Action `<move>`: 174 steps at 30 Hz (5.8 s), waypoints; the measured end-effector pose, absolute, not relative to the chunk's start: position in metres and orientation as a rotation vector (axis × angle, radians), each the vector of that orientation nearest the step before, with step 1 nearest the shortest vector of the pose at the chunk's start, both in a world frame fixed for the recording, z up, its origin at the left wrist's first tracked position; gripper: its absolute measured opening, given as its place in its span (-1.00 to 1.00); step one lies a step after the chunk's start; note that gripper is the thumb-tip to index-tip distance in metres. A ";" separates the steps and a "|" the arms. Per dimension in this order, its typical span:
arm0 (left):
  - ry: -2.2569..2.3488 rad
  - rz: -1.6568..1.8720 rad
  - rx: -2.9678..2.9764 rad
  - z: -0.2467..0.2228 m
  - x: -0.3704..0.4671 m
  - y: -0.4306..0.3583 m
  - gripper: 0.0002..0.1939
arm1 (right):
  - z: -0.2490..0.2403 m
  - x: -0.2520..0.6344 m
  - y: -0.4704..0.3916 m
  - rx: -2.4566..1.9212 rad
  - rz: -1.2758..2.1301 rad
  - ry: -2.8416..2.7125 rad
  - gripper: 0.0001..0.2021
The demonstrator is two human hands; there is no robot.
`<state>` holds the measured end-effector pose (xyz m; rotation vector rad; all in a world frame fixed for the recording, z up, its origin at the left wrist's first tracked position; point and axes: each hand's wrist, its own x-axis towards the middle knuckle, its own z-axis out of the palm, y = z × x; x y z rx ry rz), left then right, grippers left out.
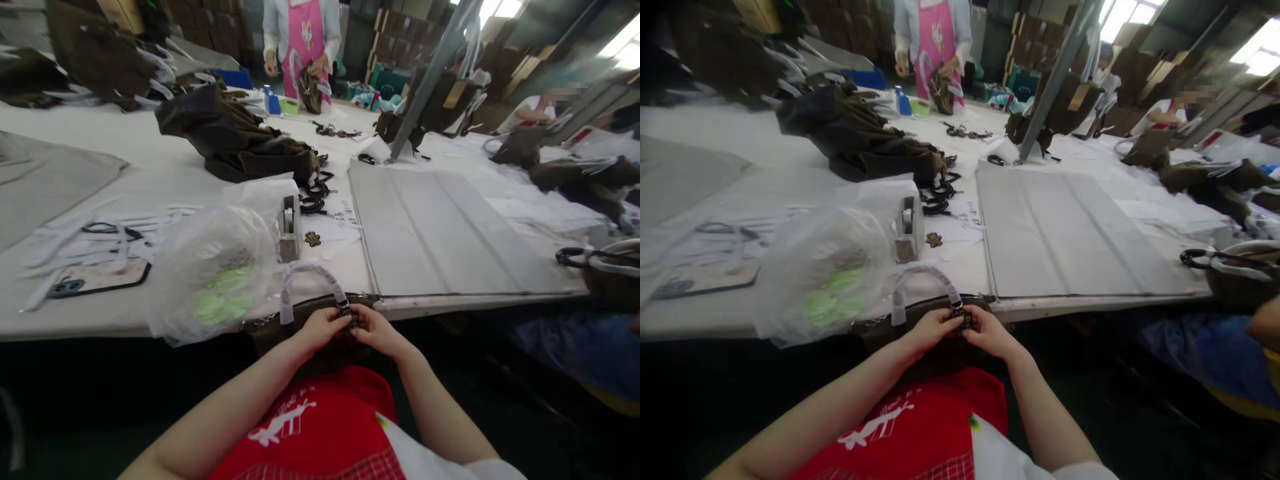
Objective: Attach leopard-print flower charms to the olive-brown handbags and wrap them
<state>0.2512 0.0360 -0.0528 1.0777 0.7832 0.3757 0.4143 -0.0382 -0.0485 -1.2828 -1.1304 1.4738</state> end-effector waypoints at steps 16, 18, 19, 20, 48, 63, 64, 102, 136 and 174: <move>1.242 0.392 2.449 0.010 0.132 0.042 -0.50 | -0.012 0.461 -0.079 -1.377 1.885 -1.455 -0.61; 0.924 0.191 2.540 0.010 0.128 0.029 -0.70 | -0.003 0.468 -0.087 -1.402 1.972 -1.590 -0.63; 0.794 0.138 2.574 0.011 0.125 0.020 -0.78 | 0.000 0.470 -0.092 -1.425 1.995 -1.643 -0.64; 0.709 0.105 2.602 0.012 0.123 0.011 -0.79 | 0.002 0.472 -0.096 -1.451 2.010 -1.684 -0.64; 0.644 0.388 2.740 0.030 0.123 -0.004 -0.69 | 0.001 0.463 -0.110 -1.409 1.860 -1.478 -0.59; 1.405 0.653 2.560 0.016 0.154 0.047 -0.75 | -0.035 0.454 -0.094 -1.302 1.658 -0.985 -0.57; 1.469 0.791 2.525 0.016 0.155 0.043 -0.72 | -0.036 0.452 -0.093 -1.300 1.654 -0.969 -0.56; 0.836 0.528 1.029 -0.030 0.253 0.009 -0.74 | -0.017 0.395 -0.072 -1.531 1.312 -1.259 -0.49; 0.907 0.546 1.220 -0.076 0.247 0.032 -0.63 | -0.052 0.450 0.095 -2.148 0.387 -1.752 -0.79; 1.065 0.473 1.129 -0.094 0.252 0.035 -0.84 | 0.079 0.354 0.161 -1.659 0.296 -2.354 -0.86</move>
